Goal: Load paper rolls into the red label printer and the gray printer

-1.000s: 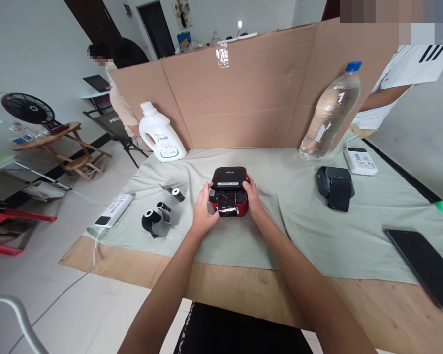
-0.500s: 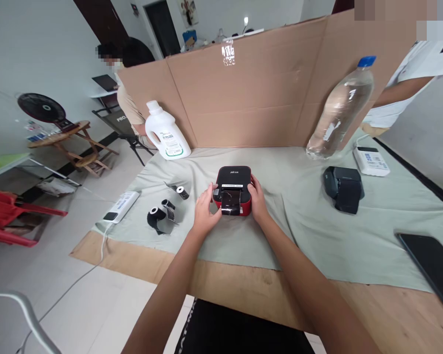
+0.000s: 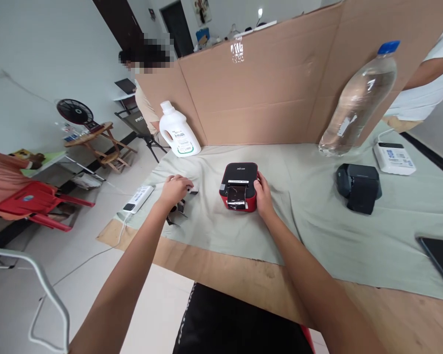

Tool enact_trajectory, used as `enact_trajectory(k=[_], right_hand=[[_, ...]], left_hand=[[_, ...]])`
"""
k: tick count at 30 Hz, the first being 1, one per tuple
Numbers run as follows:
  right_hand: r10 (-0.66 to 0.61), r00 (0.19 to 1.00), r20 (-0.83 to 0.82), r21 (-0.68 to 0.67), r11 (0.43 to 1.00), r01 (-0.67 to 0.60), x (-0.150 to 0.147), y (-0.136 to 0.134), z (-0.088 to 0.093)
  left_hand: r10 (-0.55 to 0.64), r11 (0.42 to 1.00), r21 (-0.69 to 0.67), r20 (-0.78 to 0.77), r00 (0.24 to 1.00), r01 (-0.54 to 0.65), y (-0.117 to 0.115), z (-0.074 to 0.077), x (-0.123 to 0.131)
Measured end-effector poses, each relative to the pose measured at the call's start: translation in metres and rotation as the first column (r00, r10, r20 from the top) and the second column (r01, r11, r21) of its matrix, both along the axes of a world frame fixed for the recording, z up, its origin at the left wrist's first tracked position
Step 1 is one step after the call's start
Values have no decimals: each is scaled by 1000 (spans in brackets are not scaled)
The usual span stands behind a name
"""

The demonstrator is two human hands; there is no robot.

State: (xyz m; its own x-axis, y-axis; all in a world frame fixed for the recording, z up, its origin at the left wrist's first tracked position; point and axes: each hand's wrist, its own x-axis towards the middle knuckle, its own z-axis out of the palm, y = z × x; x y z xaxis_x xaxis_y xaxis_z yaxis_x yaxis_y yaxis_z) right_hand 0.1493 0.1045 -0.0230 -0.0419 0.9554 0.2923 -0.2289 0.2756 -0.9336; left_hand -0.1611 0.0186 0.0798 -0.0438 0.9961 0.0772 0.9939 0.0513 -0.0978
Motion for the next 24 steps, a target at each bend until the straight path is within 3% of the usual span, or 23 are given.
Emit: enact_trajectory(k=[3, 8, 14, 18, 20, 22, 24], right_hand=[[-2, 1000, 10, -13, 1000, 2, 0, -1, 1], [-4, 1000, 21, -22, 1000, 4, 0, -2, 2], [9, 1000, 19, -2, 1000, -9, 1, -1, 1], [14, 1000, 11, -2, 1000, -14, 1, 0, -1], [10, 1000, 13, -7, 1000, -10, 1, 0, -2], [2, 1000, 18, -13, 1000, -2, 1, 1, -3], [-6, 1000, 25, -7, 1000, 6, 0, 2, -5]], left_hand=[[-23, 1000, 17, 0, 1000, 23, -9, -4, 0], [70, 997, -34, 96, 993, -67, -14, -11, -2], [33, 992, -128, 164, 986, -12, -6, -21, 1], [15, 989, -145, 209, 978, 16, -5, -17, 5], [33, 997, -80, 380, 924, -3, -8, -9, 10], [76, 997, -33, 606, 792, -70, -13, 1, 16], [151, 987, -80, 729, 667, -136, -21, 9, 25]])
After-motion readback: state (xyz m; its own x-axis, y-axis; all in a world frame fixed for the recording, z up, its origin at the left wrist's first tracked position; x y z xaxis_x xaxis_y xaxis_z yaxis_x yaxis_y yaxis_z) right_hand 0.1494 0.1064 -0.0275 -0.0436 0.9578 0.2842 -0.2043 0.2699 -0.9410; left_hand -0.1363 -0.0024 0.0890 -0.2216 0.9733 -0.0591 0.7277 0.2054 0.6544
